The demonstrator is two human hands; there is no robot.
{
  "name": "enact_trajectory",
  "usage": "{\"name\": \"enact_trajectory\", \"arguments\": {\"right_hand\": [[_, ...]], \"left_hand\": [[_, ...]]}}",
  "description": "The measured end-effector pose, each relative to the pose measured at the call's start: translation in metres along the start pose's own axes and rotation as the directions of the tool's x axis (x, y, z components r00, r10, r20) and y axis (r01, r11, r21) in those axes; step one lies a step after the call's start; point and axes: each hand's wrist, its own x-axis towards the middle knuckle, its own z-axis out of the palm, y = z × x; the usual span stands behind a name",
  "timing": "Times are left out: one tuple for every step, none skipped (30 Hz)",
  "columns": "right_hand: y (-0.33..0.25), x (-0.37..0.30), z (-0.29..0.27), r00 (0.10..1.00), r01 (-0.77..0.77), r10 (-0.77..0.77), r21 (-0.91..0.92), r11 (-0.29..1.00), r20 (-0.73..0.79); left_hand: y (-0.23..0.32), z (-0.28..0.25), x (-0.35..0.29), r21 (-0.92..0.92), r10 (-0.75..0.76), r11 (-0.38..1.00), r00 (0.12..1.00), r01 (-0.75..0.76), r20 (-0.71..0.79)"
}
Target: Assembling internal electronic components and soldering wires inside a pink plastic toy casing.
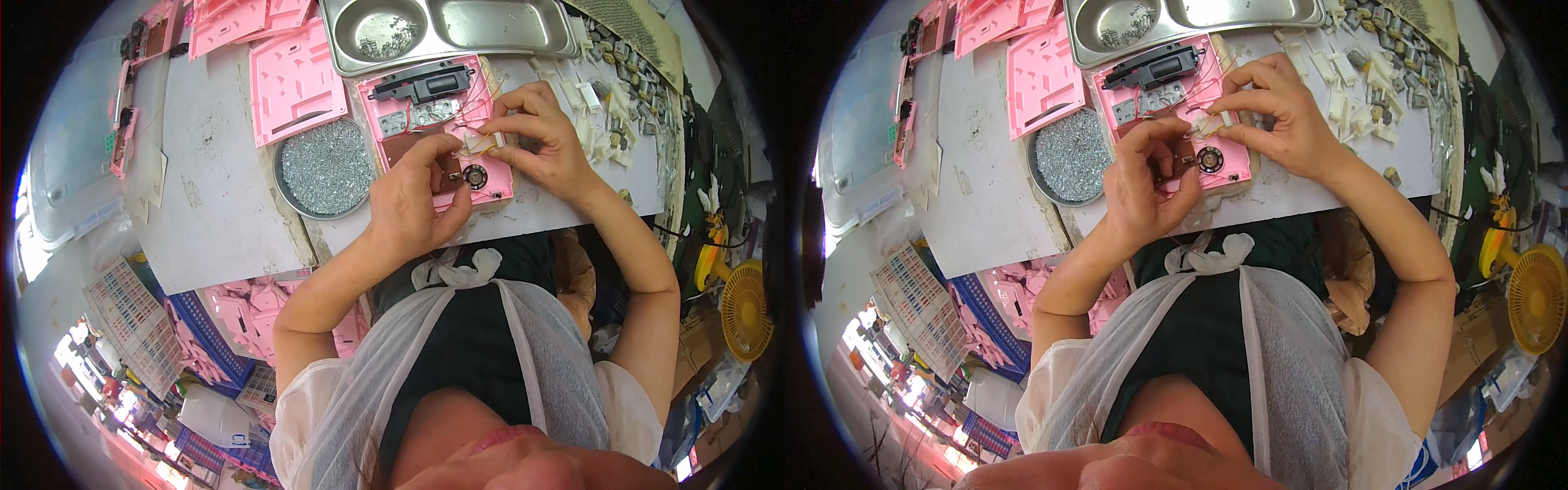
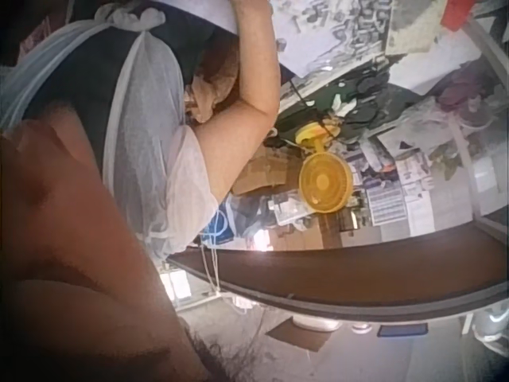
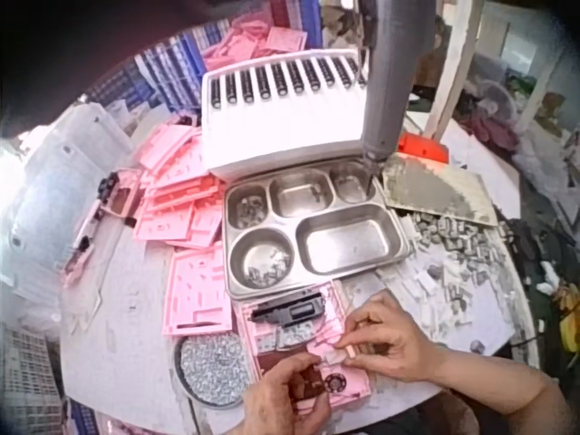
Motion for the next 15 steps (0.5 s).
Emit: {"name": "enact_trajectory", "arguments": {"right_hand": [[-0.004,0.003,-0.004,0.999,0.017,-0.015,-0.056,0.998,0.029],[-0.008,0.007,-0.009,0.998,0.035,-0.029,-0.112,0.993,0.058],[-0.015,0.012,-0.013,0.994,0.058,-0.040,-0.178,0.982,0.099],[-0.025,0.019,-0.015,0.990,0.078,-0.045,-0.245,0.966,0.137],[-0.031,0.022,-0.016,0.983,0.101,-0.048,-0.310,0.945,0.175],[-0.029,0.022,-0.014,0.983,0.113,-0.068,-0.269,0.957,0.170],[-0.025,0.022,-0.015,0.982,0.126,-0.089,-0.232,0.964,0.166],[-0.021,0.022,-0.015,0.981,0.140,-0.109,-0.195,0.971,0.161],[-0.019,0.020,-0.015,0.981,0.152,-0.125,-0.183,0.971,0.149],[-0.017,0.018,-0.014,0.981,0.162,-0.140,-0.167,0.972,0.138],[-0.016,0.016,-0.013,0.980,0.173,-0.154,-0.152,0.973,0.127],[-0.015,0.018,-0.012,0.972,0.214,-0.194,-0.158,0.964,0.131],[-0.012,0.018,-0.012,0.964,0.252,-0.232,-0.163,0.954,0.133],[-0.011,0.019,-0.012,0.953,0.290,-0.270,-0.167,0.942,0.136],[-0.011,0.020,-0.013,0.947,0.307,-0.280,-0.187,0.933,0.155]], "left_hand": [[-0.002,0.000,-0.001,0.008,0.015,1.000,1.000,-0.015,0.008],[-0.004,0.001,-0.002,0.007,0.018,1.000,1.000,-0.018,-0.017],[-0.007,0.003,-0.003,0.006,0.020,1.000,0.999,-0.020,-0.041],[-0.008,0.004,-0.004,0.002,0.026,1.000,0.998,-0.026,-0.062],[-0.008,0.003,-0.005,0.000,0.006,1.000,0.998,-0.006,-0.062],[-0.007,0.002,-0.006,-0.002,-0.014,1.000,0.998,0.014,-0.061],[-0.006,0.001,-0.005,-0.007,-0.032,0.999,0.997,0.031,-0.064],[-0.006,0.002,-0.005,-0.013,-0.026,1.000,0.997,0.025,-0.070],[-0.007,0.003,-0.005,-0.018,-0.021,1.000,0.997,0.019,-0.075],[-0.007,0.003,-0.006,-0.023,-0.019,1.000,0.997,0.017,-0.080],[-0.008,0.004,-0.006,-0.021,-0.007,1.000,0.996,0.005,-0.090],[-0.009,0.005,-0.006,-0.018,0.004,1.000,0.995,-0.006,-0.100],[-0.009,0.006,-0.006,-0.015,0.016,1.000,0.994,-0.018,-0.107],[-0.009,0.006,-0.005,-0.006,0.027,1.000,0.996,-0.027,-0.082],[-0.009,0.004,-0.005,0.003,0.037,0.999,0.998,-0.037,-0.056]]}}
